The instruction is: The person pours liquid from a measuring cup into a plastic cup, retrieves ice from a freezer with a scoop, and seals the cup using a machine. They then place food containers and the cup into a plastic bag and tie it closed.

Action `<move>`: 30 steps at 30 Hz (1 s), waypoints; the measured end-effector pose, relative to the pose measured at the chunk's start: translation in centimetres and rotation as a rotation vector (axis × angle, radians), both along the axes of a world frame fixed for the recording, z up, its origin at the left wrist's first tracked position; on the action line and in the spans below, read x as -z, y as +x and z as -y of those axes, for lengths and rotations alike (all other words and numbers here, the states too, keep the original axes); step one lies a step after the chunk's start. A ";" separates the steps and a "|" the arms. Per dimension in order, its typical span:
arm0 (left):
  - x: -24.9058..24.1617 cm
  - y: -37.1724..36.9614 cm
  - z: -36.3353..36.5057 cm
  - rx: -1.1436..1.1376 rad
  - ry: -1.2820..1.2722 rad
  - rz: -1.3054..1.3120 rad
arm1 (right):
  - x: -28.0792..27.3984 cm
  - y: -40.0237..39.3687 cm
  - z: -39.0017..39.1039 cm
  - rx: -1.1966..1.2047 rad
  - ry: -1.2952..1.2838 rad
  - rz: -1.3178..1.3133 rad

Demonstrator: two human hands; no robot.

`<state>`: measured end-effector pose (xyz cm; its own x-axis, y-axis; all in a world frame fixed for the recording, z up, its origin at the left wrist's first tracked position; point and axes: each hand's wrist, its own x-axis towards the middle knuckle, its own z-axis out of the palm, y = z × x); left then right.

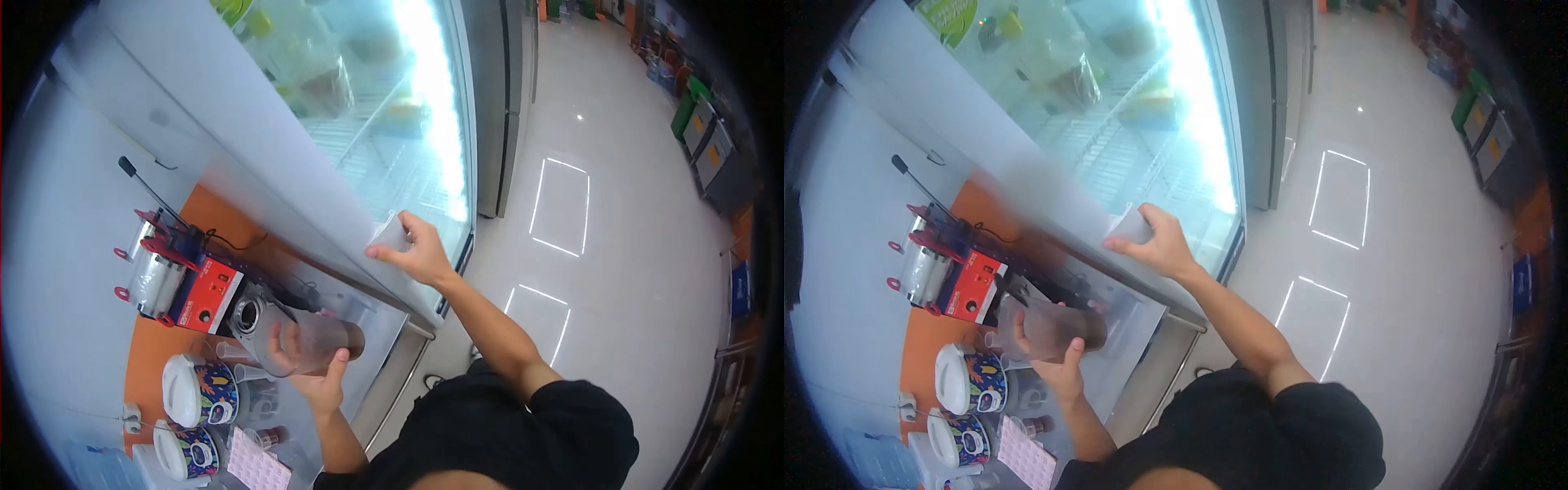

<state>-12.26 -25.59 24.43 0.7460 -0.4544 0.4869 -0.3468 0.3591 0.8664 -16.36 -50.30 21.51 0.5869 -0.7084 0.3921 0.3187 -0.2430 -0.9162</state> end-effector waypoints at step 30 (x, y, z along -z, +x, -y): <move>-16.9 13.1 28.5 -0.909 0.059 -0.063 | 21.4 -28.9 16.4 -0.203 0.439 0.571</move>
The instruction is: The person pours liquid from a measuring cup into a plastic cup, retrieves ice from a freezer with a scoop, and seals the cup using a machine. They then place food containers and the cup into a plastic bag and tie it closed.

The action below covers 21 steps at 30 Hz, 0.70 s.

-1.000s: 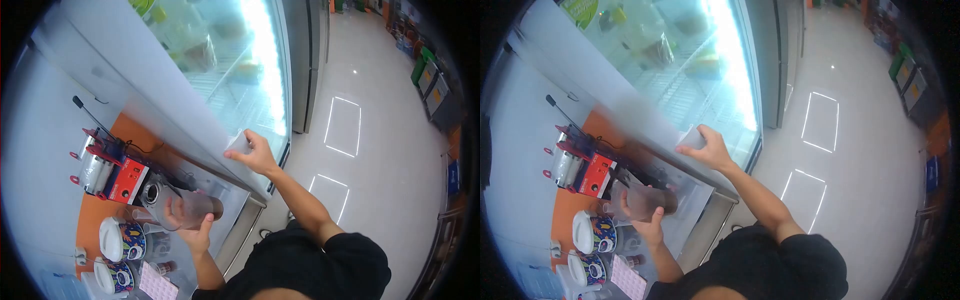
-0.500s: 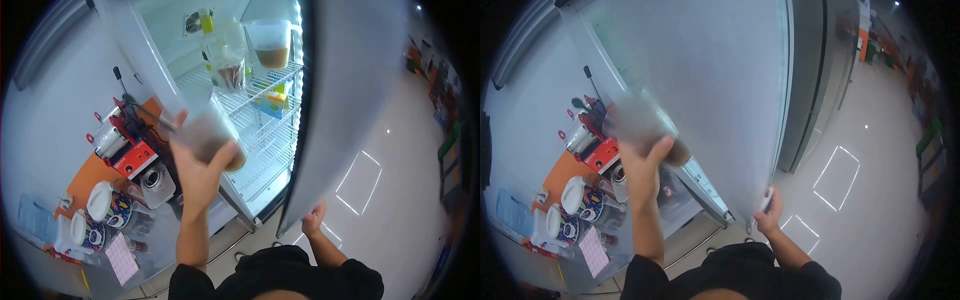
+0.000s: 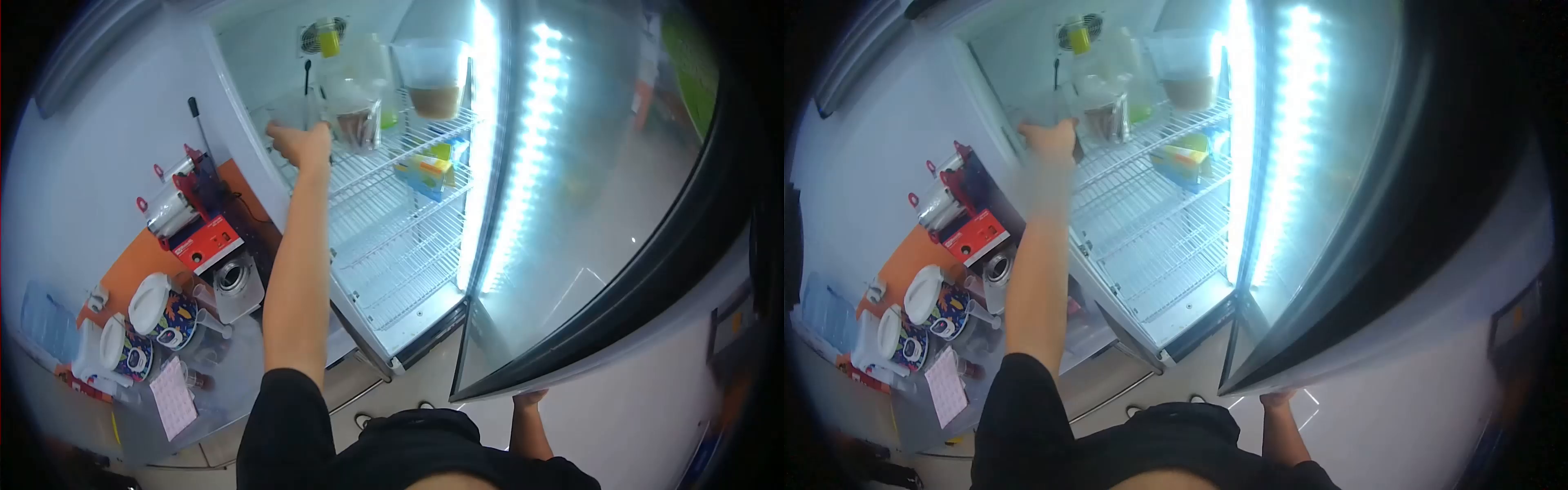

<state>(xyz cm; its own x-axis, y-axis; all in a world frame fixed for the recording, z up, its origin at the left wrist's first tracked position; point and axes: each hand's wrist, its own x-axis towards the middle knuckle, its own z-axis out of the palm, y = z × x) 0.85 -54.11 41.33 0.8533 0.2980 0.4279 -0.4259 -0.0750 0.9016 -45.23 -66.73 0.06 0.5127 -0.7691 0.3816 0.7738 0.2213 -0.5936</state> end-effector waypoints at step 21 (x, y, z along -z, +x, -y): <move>42.1 -8.0 -50.8 -0.969 0.407 -0.233 | -14.4 21.5 -13.2 0.407 -0.456 -0.303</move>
